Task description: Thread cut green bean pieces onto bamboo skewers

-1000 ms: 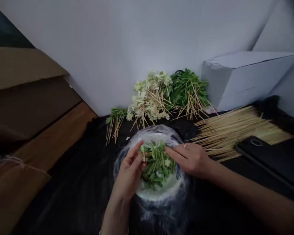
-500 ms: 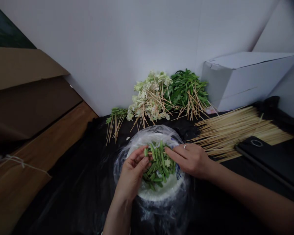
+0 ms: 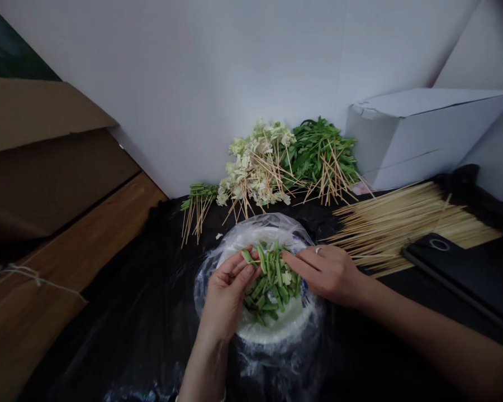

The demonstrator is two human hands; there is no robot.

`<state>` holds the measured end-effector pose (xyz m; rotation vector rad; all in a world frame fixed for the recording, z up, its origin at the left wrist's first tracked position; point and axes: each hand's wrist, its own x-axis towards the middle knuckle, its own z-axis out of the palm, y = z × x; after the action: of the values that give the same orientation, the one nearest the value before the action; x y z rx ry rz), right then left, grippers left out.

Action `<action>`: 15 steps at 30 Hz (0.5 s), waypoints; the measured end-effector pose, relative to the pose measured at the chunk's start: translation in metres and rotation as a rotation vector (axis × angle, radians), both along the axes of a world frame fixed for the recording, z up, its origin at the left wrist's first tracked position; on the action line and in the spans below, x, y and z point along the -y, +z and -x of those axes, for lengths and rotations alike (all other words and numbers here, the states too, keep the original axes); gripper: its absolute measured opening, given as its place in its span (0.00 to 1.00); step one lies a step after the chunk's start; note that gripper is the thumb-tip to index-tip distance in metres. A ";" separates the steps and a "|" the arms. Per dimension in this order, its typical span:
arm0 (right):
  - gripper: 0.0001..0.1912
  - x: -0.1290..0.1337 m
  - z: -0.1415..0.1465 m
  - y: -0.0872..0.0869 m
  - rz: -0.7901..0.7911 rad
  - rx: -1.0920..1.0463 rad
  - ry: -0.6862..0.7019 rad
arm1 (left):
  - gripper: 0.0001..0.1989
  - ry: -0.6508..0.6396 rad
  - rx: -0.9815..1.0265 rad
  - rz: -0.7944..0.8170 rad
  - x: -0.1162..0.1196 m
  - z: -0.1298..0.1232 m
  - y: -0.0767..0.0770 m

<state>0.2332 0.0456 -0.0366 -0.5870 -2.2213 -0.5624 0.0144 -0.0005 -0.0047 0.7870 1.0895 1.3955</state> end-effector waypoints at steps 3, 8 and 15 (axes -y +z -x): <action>0.15 -0.001 -0.001 -0.001 -0.002 0.012 -0.016 | 0.19 -0.012 -0.076 -0.021 -0.001 -0.001 -0.002; 0.16 -0.002 -0.002 -0.003 -0.009 0.022 -0.032 | 0.18 0.004 -0.174 -0.076 -0.001 -0.002 -0.004; 0.15 -0.003 -0.002 -0.002 -0.023 0.043 -0.060 | 0.17 0.056 -0.225 -0.096 -0.004 -0.005 -0.002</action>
<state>0.2351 0.0488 -0.0389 -0.6368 -2.2405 -0.6356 0.0196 0.0037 -0.0072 1.0084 1.2314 1.4400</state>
